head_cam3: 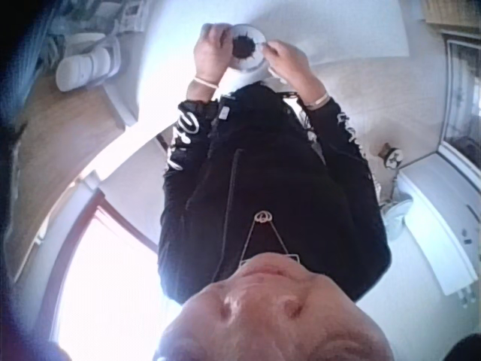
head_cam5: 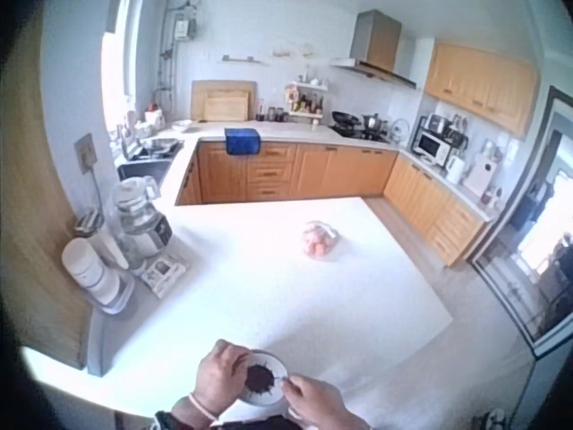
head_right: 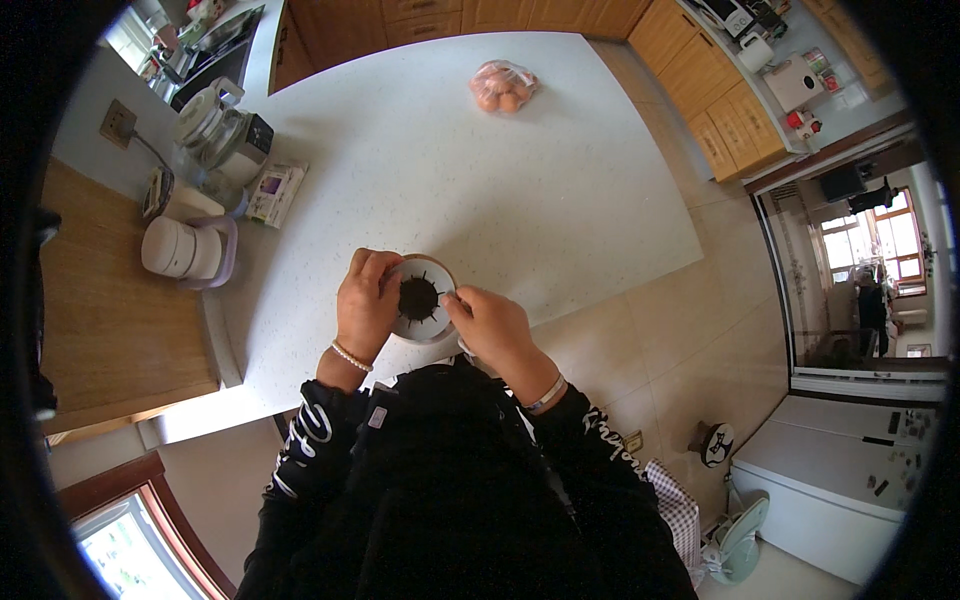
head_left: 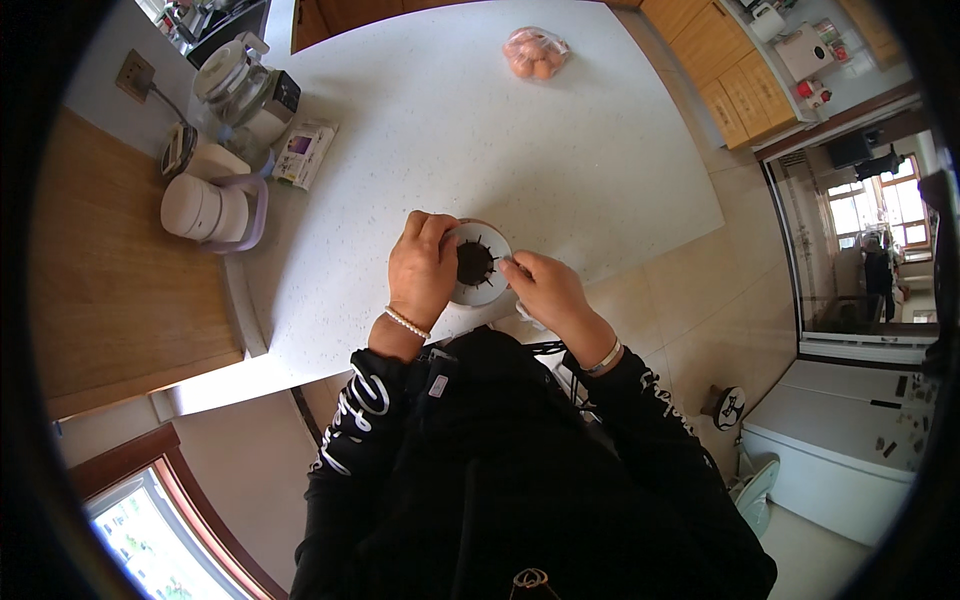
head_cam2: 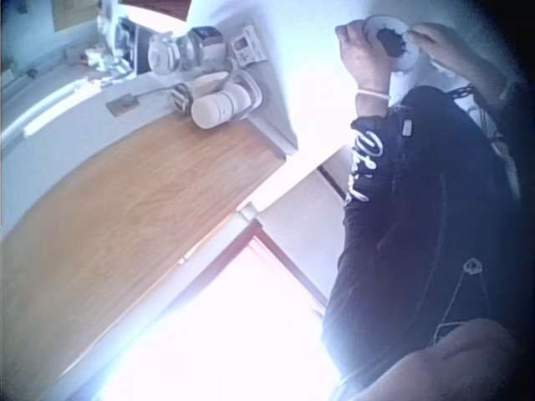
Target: The person cleans the interior of a small white cylindrical appliance with a tissue, then places a circular filter insert into the opening and presses it down. They continue to adjust the filter and the appliance's lid, ensuring the parts are seated correctly.
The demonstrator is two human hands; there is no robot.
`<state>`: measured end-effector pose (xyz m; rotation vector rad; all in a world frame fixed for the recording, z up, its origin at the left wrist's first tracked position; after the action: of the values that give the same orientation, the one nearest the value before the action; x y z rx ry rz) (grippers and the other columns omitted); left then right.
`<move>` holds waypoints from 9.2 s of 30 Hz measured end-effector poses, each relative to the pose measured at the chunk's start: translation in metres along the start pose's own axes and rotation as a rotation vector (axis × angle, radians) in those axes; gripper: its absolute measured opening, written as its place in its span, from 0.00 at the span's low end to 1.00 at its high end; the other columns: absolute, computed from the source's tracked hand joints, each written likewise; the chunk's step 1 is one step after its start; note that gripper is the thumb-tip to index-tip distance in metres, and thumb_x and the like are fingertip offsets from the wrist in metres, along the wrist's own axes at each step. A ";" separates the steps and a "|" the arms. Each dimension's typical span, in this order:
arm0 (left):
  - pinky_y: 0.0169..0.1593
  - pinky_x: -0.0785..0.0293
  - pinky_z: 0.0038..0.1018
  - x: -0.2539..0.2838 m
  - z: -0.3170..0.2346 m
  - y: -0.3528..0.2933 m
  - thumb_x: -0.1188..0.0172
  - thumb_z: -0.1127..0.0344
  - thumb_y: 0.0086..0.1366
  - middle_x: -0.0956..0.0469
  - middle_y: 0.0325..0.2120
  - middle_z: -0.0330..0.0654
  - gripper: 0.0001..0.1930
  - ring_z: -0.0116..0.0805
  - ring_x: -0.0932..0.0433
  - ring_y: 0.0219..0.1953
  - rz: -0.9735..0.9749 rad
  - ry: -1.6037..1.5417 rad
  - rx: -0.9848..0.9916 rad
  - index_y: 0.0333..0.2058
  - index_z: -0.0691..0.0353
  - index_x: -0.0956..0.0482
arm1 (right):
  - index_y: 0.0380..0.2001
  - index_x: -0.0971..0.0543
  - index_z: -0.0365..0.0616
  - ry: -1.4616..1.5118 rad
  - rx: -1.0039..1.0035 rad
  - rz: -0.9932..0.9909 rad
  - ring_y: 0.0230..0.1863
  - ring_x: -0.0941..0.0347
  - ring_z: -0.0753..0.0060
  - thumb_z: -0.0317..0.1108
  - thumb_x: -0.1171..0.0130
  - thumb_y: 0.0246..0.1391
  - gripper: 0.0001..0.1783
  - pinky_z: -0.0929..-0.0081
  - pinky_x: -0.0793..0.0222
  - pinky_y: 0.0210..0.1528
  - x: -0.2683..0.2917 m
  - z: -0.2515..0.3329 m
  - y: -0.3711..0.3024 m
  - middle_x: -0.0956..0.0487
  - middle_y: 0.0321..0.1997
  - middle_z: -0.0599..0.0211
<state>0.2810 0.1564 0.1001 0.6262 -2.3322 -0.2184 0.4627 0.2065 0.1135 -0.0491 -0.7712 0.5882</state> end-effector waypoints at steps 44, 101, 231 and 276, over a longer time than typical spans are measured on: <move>0.38 0.21 0.36 -0.005 0.015 -0.006 0.32 0.63 0.57 0.25 0.39 0.42 0.14 0.44 0.20 0.36 0.024 0.146 0.110 0.42 0.55 0.22 | 0.25 0.24 0.43 -0.143 0.136 -0.193 0.20 0.30 0.57 0.47 0.41 0.60 0.19 0.65 0.35 0.25 -0.008 -0.013 0.009 0.25 0.19 0.60; 0.56 0.34 0.22 -0.021 0.043 -0.013 0.45 0.63 0.72 0.24 0.46 0.35 0.16 0.25 0.29 0.50 0.202 -0.793 0.546 0.55 0.59 0.25 | 0.43 0.24 0.46 0.394 -0.150 0.129 0.31 0.27 0.78 0.43 0.37 0.59 0.15 0.73 0.30 0.33 -0.004 -0.017 0.065 0.21 0.31 0.76; 0.57 0.32 0.26 -0.018 0.044 0.002 0.47 0.77 0.65 0.24 0.47 0.39 0.10 0.29 0.26 0.50 0.285 -0.948 0.524 0.45 0.63 0.25 | 0.39 0.22 0.44 0.403 0.093 0.207 0.38 0.25 0.78 0.38 0.37 0.57 0.11 0.76 0.29 0.42 -0.026 -0.010 0.085 0.21 0.35 0.70; 0.55 0.33 0.28 0.067 -0.020 -0.060 0.46 0.81 0.62 0.25 0.40 0.38 0.10 0.31 0.27 0.46 0.098 -1.044 0.289 0.39 0.62 0.20 | 0.50 0.21 0.45 0.459 0.290 0.385 0.37 0.33 0.85 0.26 0.39 0.56 0.17 0.84 0.37 0.41 0.012 0.024 0.003 0.28 0.39 0.77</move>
<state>0.2746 0.0712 0.1352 0.6077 -3.4377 -0.1854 0.4519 0.2114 0.1374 -0.0635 -0.2222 1.0077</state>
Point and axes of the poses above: each hand's wrist, its own y-axis towards the middle knuckle, its own x-axis out of the back of the hand, z = x × y, the point moved 1 cm from there along y, towards the middle knuckle
